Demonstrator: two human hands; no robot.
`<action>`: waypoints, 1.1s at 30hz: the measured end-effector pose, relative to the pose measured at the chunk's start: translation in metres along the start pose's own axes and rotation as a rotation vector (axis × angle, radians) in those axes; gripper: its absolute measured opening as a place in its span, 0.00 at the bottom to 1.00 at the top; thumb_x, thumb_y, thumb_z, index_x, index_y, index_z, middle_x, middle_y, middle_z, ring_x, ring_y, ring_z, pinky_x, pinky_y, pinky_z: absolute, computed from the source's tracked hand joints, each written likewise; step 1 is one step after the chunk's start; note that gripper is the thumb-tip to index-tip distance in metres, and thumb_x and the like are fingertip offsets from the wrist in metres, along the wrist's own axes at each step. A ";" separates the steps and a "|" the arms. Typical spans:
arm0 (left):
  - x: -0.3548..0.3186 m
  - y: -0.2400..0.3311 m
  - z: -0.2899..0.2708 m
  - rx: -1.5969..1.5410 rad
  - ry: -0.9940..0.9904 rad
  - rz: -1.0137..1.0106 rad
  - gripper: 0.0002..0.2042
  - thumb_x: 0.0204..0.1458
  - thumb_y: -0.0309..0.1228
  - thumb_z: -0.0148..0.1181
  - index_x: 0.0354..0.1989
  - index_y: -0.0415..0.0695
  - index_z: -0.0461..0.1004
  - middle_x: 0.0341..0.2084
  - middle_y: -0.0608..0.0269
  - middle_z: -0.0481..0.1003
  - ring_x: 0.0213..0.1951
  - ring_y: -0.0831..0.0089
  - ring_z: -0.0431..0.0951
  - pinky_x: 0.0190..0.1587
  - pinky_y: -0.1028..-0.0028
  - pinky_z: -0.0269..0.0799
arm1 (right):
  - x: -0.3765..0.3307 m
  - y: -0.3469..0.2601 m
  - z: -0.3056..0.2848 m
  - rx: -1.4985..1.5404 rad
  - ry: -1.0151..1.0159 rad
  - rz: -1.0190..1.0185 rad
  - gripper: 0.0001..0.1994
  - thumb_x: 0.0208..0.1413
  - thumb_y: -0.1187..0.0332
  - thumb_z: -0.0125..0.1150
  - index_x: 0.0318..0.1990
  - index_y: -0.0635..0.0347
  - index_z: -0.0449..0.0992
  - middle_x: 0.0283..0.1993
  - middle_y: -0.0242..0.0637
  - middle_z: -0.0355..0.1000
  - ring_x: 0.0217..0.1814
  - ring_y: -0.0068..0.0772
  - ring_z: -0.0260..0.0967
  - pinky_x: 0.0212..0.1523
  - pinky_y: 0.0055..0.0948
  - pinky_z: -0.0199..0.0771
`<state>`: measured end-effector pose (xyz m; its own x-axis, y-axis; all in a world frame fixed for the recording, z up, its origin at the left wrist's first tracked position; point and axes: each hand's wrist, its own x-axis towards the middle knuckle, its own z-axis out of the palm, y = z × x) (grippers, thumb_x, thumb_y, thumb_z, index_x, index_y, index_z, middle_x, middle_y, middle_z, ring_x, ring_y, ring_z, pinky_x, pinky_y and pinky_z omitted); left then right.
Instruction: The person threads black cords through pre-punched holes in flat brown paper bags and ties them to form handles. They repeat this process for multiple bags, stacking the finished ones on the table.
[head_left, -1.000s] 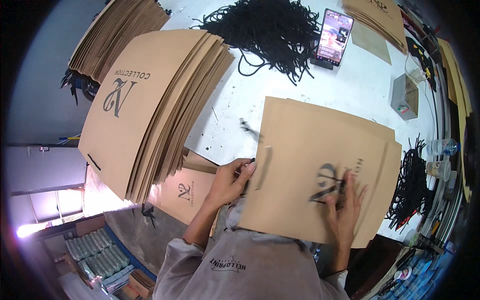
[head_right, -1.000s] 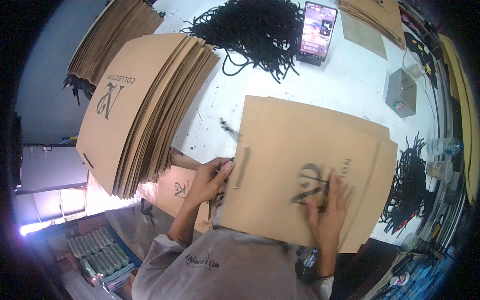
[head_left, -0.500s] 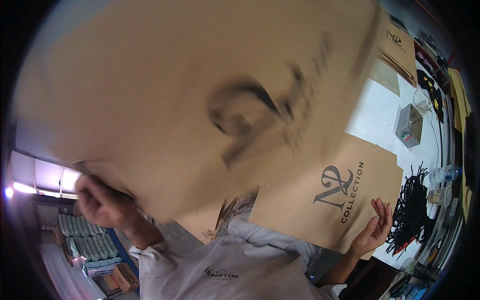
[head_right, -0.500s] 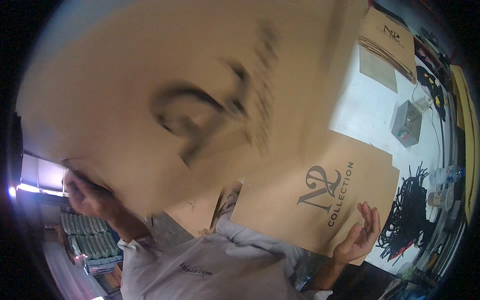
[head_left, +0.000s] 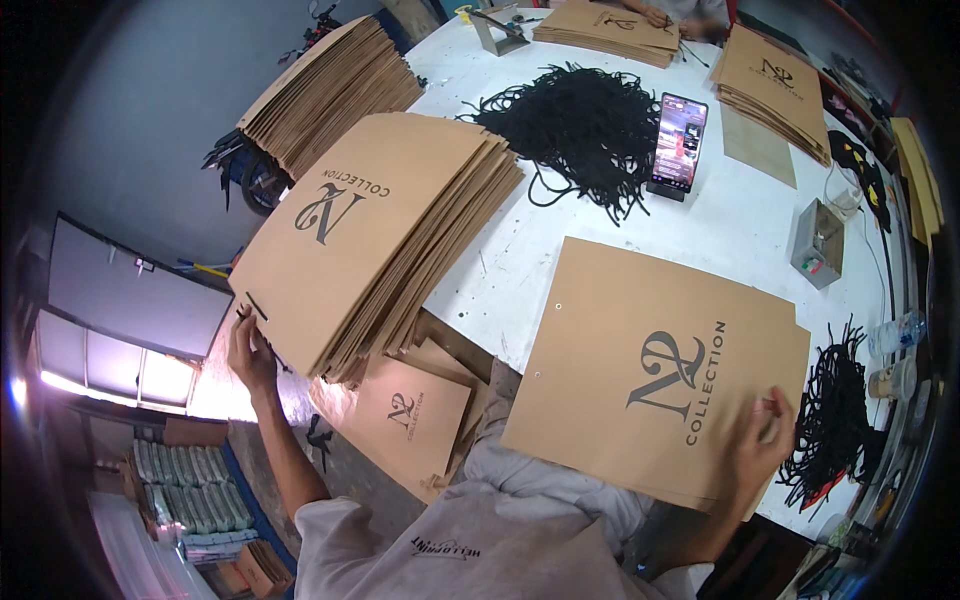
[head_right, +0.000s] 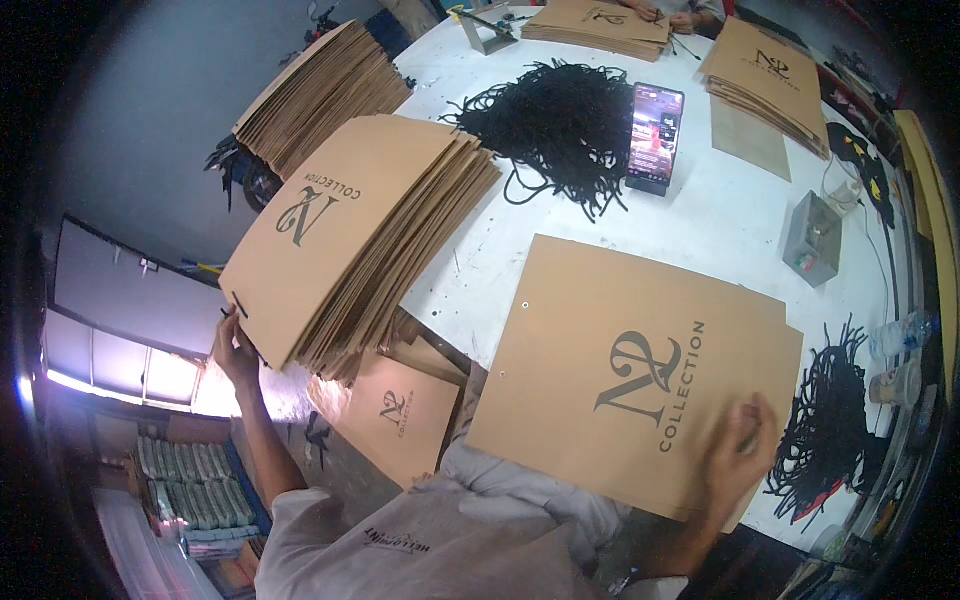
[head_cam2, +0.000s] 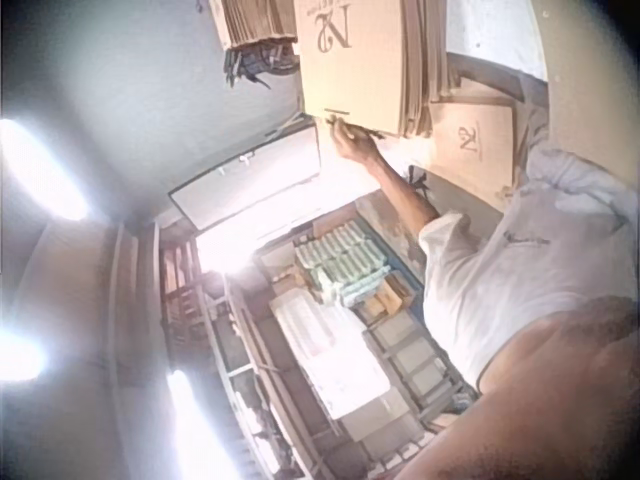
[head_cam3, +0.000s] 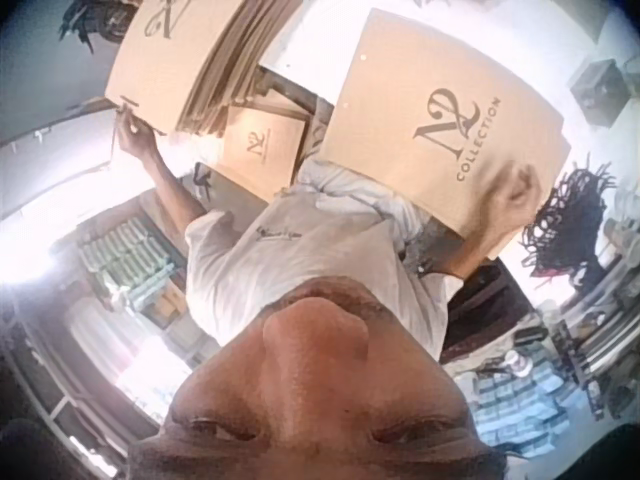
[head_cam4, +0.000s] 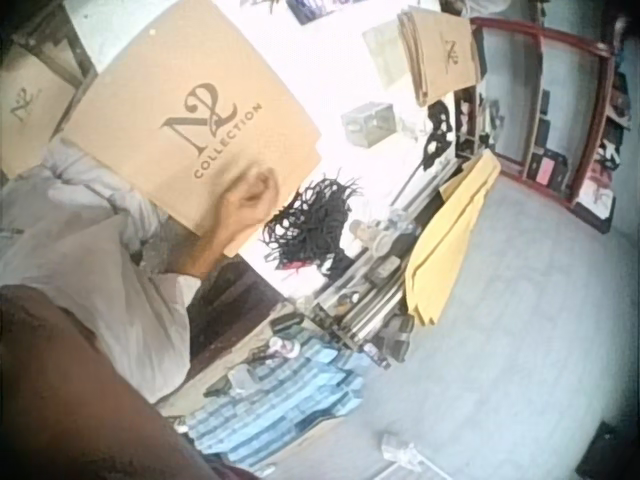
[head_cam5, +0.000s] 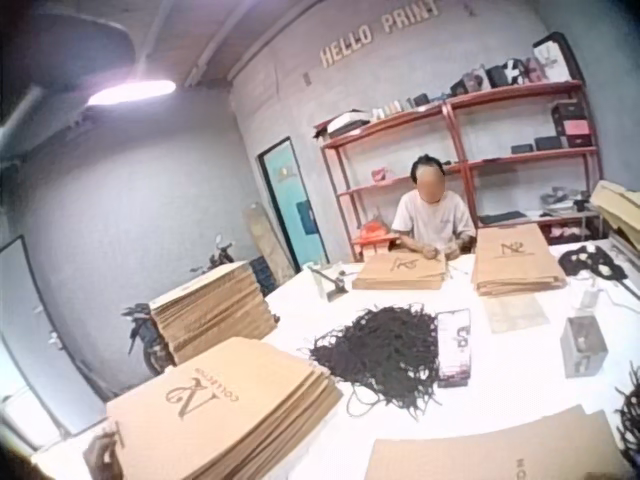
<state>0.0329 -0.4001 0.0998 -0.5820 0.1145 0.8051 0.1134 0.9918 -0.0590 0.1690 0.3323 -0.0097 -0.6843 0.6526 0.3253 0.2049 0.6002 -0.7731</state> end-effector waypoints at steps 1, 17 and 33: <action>-0.008 -0.002 0.003 -0.045 0.026 -0.013 0.03 0.62 0.21 0.60 0.43 0.36 0.76 0.45 0.47 0.83 0.48 0.53 0.84 0.49 0.61 0.82 | 0.016 0.017 -0.011 -0.139 -0.026 -0.082 0.20 0.65 0.66 0.62 0.57 0.74 0.75 0.52 0.52 0.77 0.55 0.46 0.75 0.61 0.40 0.70; -0.028 0.160 -0.029 -0.255 0.526 -0.420 0.13 0.60 0.20 0.60 0.52 0.38 0.69 0.55 0.50 0.71 0.56 0.59 0.72 0.56 0.58 0.71 | 0.099 0.130 -0.071 -0.518 0.054 0.034 0.15 0.62 0.64 0.67 0.50 0.66 0.82 0.46 0.48 0.83 0.46 0.40 0.81 0.51 0.35 0.77; -0.036 0.371 0.143 -1.106 -0.779 -0.717 0.18 0.56 0.28 0.71 0.52 0.33 0.77 0.36 0.61 0.78 0.31 0.81 0.74 0.34 0.77 0.73 | 0.027 -0.077 0.053 -0.075 -0.563 -0.335 0.16 0.47 0.78 0.74 0.45 0.61 0.81 0.41 0.38 0.74 0.45 0.42 0.73 0.52 0.37 0.73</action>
<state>-0.0194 -0.0278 -0.0354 -0.9987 -0.0045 -0.0498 -0.0482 0.3516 0.9349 0.0981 0.2796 0.0296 -0.9768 0.0952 0.1918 -0.0489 0.7728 -0.6328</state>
